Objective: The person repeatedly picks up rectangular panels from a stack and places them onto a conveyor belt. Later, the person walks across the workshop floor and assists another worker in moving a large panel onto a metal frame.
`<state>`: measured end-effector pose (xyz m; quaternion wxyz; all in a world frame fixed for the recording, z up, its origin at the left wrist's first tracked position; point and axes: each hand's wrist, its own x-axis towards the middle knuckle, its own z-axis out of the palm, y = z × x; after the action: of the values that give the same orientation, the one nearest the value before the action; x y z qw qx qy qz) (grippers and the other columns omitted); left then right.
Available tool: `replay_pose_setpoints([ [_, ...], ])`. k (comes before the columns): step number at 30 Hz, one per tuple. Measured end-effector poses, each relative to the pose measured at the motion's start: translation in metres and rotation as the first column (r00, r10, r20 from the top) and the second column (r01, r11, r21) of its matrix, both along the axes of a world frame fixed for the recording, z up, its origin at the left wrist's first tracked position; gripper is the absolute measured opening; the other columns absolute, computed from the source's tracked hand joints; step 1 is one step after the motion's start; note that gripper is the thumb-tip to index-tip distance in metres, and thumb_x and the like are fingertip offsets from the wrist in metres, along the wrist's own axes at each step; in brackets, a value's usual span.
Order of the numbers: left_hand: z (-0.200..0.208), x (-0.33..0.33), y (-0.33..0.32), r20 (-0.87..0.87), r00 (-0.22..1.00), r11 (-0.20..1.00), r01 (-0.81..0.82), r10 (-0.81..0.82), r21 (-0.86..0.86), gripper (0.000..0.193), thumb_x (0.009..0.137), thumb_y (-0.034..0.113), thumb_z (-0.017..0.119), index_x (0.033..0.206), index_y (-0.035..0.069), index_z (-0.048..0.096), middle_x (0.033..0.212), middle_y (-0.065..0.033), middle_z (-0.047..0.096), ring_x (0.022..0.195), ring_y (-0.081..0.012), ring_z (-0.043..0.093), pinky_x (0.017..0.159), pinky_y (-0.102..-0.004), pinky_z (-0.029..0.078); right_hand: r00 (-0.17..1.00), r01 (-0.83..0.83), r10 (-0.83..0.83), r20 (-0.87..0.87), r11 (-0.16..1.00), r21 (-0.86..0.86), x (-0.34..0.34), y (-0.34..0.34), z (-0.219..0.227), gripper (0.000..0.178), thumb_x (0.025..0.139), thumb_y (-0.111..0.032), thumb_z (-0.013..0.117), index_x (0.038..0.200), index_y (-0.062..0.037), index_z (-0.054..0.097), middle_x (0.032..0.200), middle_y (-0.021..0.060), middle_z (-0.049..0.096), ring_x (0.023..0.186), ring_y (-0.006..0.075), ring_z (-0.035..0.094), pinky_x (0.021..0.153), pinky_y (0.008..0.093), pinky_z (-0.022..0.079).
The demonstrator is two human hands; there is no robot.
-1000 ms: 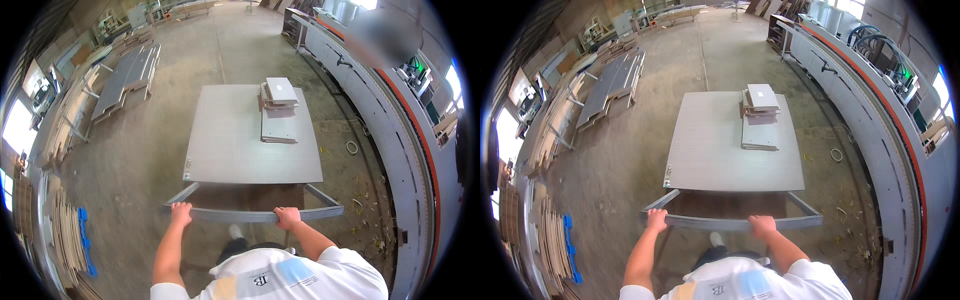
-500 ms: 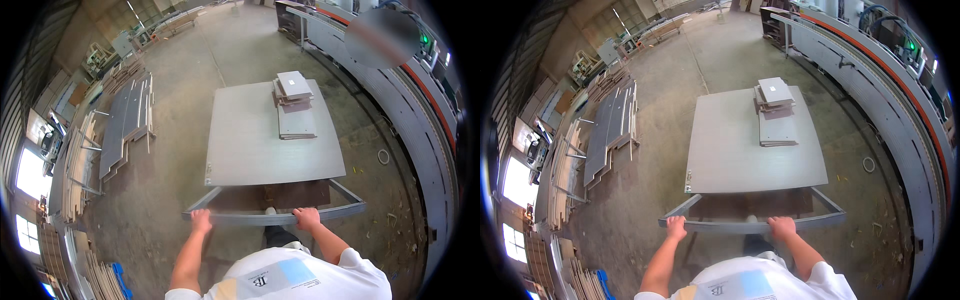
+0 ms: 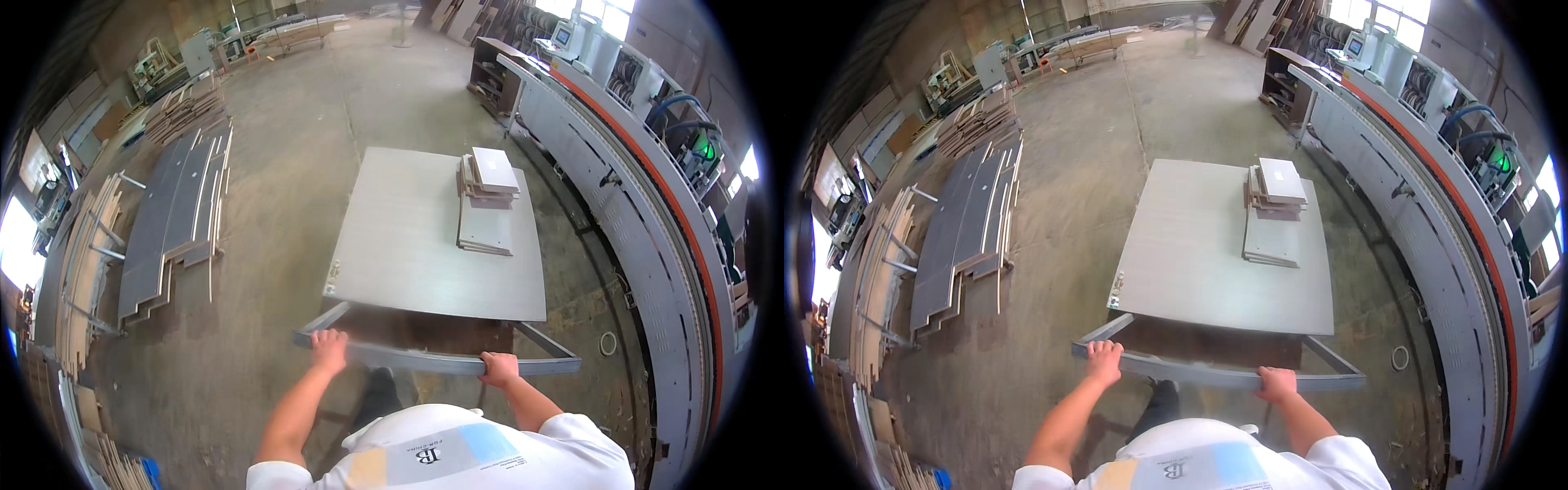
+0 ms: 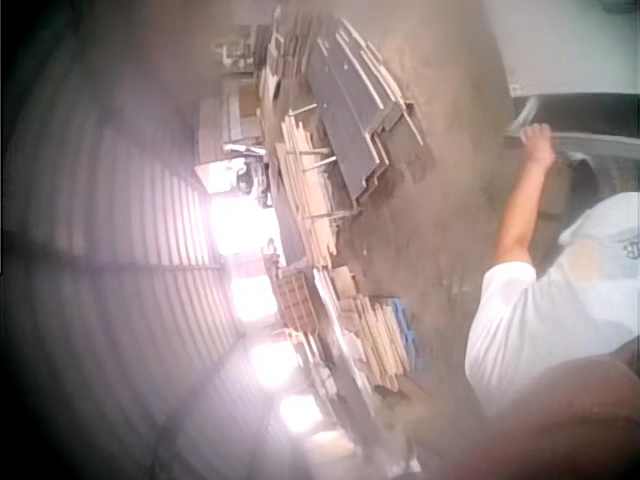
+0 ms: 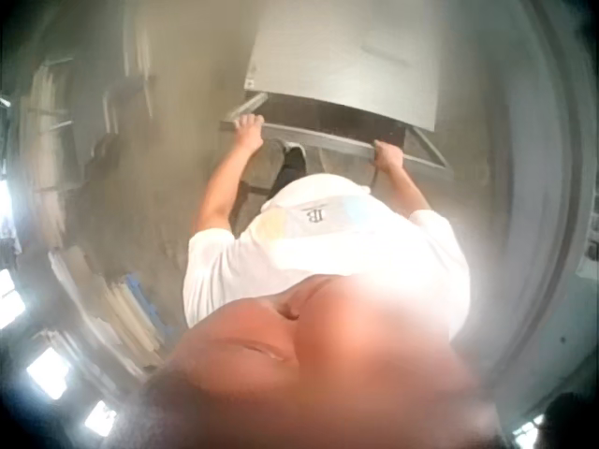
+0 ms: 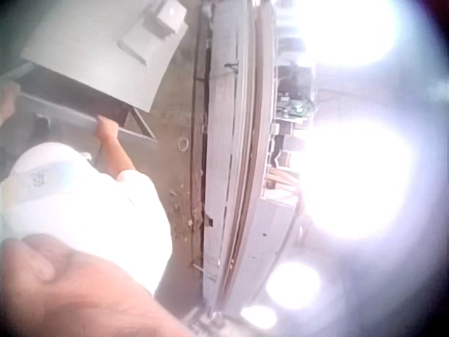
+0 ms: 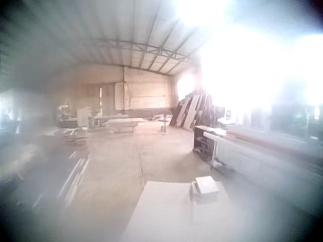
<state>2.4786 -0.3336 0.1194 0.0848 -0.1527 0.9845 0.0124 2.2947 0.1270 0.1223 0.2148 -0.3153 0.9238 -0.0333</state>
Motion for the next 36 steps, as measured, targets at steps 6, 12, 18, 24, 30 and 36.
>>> replay_pose_setpoints([
  [6,-0.020,-0.161,-0.102,-0.101,0.986,0.988,0.142,-0.135,0.067,0.056,0.071,0.014,0.077,0.124,0.016,0.058,0.123,-0.0093,0.056,0.123,-0.0315,0.050,0.115,-0.0537,0.030,0.988,0.066,-0.093,0.124,0.976,0.209,-0.154,-0.106,0.007,0.062,0.067,-0.046,0.086,0.120,-0.0206,0.067,0.113,0.0028,0.073,0.107,0.0280,0.069,0.089,0.0431,0.054],
  [12,-0.006,-0.315,-0.231,-0.258,0.918,0.820,0.388,-0.302,0.420,0.065,0.076,0.018,0.076,0.138,0.012,0.055,0.140,-0.0120,0.056,0.134,-0.0324,0.049,0.114,-0.0492,0.035,0.958,0.061,-0.117,0.263,0.976,0.210,-0.308,-0.248,0.000,0.092,0.076,-0.077,0.067,0.137,-0.0086,0.063,0.141,0.0138,0.063,0.132,0.0336,0.057,0.107,0.0429,0.047],
  [18,-0.011,-0.375,-0.307,-0.386,0.922,0.767,0.226,0.030,0.600,0.061,0.084,0.022,0.076,0.139,0.007,0.054,0.134,-0.0162,0.062,0.126,-0.0351,0.058,0.109,-0.0457,0.045,0.932,0.161,-0.112,0.345,0.980,-0.118,-0.407,-0.483,0.003,0.075,0.092,-0.072,0.050,0.127,-0.0090,0.070,0.130,0.0165,0.069,0.124,0.0353,0.062,0.104,0.0452,0.049],
  [24,-0.114,-0.274,-0.452,0.458,0.759,0.496,-0.649,0.462,0.577,0.057,0.090,0.025,0.073,0.139,0.004,0.054,0.133,-0.0198,0.064,0.122,-0.0368,0.062,0.105,-0.0465,0.048,0.871,0.214,-0.111,0.480,0.963,-0.166,-0.563,-0.685,0.004,0.067,0.100,-0.064,0.040,0.113,-0.0082,0.076,0.122,0.0166,0.072,0.118,0.0378,0.064,0.102,0.0451,0.050],
  [30,-0.092,-0.285,-0.572,0.662,0.521,0.328,-0.854,0.538,0.404,0.051,0.091,0.029,0.070,0.135,0.004,0.058,0.129,-0.0205,0.066,0.120,-0.0372,0.063,0.102,-0.0467,0.050,0.897,0.110,-0.133,0.423,0.991,0.079,-0.687,-0.781,-0.025,0.083,0.101,-0.071,0.023,0.118,-0.0100,0.077,0.128,0.0163,0.071,0.127,0.0360,0.061,0.109,0.0427,0.046],
  [36,-0.123,-0.416,-0.699,0.709,0.558,0.368,-0.826,0.432,0.426,0.046,0.093,0.032,0.067,0.130,0.004,0.062,0.125,-0.0212,0.068,0.118,-0.0376,0.065,0.100,-0.0470,0.051,0.892,0.175,-0.259,0.369,0.953,0.246,-0.797,-0.822,-0.030,0.076,0.099,-0.071,0.028,0.109,-0.0181,0.081,0.120,0.0087,0.075,0.121,0.0319,0.065,0.106,0.0425,0.048],
])
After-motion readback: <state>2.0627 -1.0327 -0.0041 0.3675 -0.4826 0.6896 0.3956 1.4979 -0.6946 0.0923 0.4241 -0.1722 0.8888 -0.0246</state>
